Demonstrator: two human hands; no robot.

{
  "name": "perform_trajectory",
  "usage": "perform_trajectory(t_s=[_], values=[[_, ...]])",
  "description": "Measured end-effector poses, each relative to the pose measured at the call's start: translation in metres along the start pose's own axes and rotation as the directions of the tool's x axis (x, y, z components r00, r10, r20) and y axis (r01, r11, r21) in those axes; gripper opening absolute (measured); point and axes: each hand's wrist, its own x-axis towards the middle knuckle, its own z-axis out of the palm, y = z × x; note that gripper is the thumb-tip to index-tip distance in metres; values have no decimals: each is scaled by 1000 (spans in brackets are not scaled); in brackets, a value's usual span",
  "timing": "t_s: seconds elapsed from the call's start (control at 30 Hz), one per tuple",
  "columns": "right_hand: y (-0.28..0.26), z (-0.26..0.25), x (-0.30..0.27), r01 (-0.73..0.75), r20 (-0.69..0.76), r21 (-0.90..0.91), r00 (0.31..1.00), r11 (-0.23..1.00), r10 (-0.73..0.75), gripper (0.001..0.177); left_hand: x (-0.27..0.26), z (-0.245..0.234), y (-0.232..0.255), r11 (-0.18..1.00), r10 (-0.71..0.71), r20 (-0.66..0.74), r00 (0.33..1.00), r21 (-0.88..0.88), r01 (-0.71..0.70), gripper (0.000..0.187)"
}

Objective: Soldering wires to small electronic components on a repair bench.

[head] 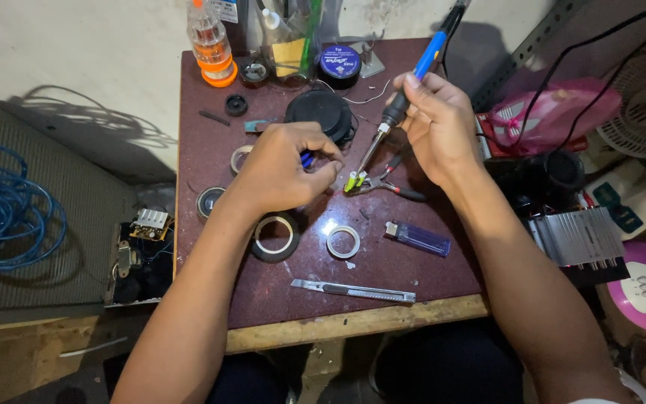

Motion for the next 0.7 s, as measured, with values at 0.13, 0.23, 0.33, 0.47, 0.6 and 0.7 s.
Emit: perform_trajectory(t_s=[0.13, 0.23, 0.33, 0.47, 0.6, 0.7], values=[[0, 1, -1, 2, 3, -1, 1000, 1000, -2, 12, 0, -1, 1, 1000, 0, 0, 1000, -1, 0, 13], [-1, 3, -2, -1, 16, -24, 1000, 1000, 1, 10, 0, -1, 3, 999, -33, 10, 999, -8, 33, 14], [0, 3, -2, 9, 24, -36, 1000, 999, -8, 11, 0, -1, 2, 1000, -25, 6, 1000, 0, 25, 14], [1, 3, -1, 17, 32, -32, 999, 999, -16, 10, 0, 0, 0, 1000, -19, 3, 1000, -1, 19, 14], [0, 4, -2, 21, 34, -47, 999, 999, -19, 11, 0, -1, 2, 999, -41, 13, 999, -8, 41, 16], [5, 1, 1, 31, 35, -30, 999, 999, -30, 10, 1, -1, 1, 999, -43, 20, 999, -5, 43, 15]])
